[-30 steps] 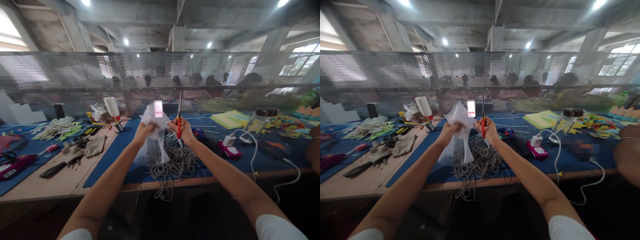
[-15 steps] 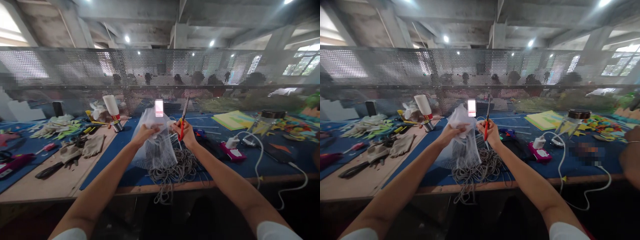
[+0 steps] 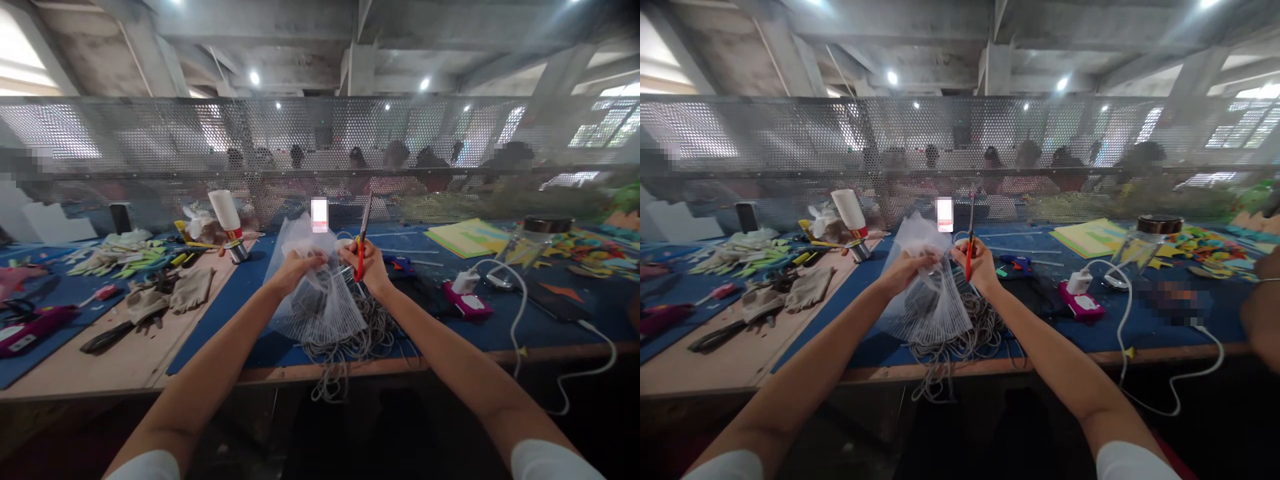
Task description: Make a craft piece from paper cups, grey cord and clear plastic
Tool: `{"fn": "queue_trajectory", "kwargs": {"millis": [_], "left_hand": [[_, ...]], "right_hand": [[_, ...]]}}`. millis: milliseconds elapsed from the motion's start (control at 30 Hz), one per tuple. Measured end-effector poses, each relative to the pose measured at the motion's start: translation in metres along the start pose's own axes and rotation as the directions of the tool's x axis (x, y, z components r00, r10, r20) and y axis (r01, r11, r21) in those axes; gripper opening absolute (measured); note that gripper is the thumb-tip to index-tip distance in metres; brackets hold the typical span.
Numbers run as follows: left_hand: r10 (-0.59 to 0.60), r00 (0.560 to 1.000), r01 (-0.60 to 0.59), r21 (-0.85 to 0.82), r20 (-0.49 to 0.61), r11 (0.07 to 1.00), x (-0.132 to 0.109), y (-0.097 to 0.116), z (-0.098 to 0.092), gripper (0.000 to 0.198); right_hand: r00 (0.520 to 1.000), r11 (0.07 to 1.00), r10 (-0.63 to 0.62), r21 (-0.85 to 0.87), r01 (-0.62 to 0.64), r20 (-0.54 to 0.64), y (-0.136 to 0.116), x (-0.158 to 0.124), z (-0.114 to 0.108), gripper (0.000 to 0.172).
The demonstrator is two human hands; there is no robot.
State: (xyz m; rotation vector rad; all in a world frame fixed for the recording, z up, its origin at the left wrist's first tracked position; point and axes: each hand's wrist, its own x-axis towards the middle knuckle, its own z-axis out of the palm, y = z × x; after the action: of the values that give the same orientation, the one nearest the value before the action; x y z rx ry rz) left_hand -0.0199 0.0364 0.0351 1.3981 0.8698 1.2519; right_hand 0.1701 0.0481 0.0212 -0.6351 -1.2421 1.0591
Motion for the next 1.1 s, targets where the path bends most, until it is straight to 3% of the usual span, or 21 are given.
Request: {"fn": "queue_trajectory", "kwargs": {"millis": [100,400,567,767,900,1000,1100], "left_hand": [[-0.016,1.000,0.016,-0.010,0.024,1.000,-0.001,0.000,-0.002,0.029],[-0.030,0.992,0.023,-0.054,-0.125,0.998,0.001,0.005,-0.002,0.031],[0.024,0.986,-0.021,0.017,-0.165,1.000,0.001,0.002,-0.002,0.034],[0.192,0.966,-0.158,0.193,-0.171,0.968,0.004,-0.003,0.000,0.028],[0.209,0.952,-0.151,0.256,-0.221,0.955,0.000,0.003,0.004,0.026],[0.215,0.940,-0.136,0.286,-0.265,0.949,-0.002,0.008,0.004,0.028],[0.246,0.931,-0.168,0.283,-0.268,0.944,-0.001,0.010,0.000,0.029]], "right_hand": [[1.000,1.000,-0.009,-0.019,0.009,0.011,-0.001,-0.001,-0.001,0.042],[0.999,1.000,0.015,0.001,-0.015,0.035,-0.001,-0.003,0.002,0.041],[0.999,1.000,0.020,-0.005,-0.020,0.034,-0.004,-0.005,0.004,0.040],[0.999,1.000,0.006,-0.030,-0.004,0.047,-0.003,-0.004,0.005,0.042],[0.999,0.996,-0.023,-0.081,0.025,0.027,-0.001,-0.003,0.003,0.039],[1.000,0.992,-0.011,-0.124,0.010,-0.008,-0.010,-0.006,0.001,0.038],[0.998,0.987,-0.012,-0.160,0.022,0.067,-0.028,-0.016,-0.001,0.032]]}}
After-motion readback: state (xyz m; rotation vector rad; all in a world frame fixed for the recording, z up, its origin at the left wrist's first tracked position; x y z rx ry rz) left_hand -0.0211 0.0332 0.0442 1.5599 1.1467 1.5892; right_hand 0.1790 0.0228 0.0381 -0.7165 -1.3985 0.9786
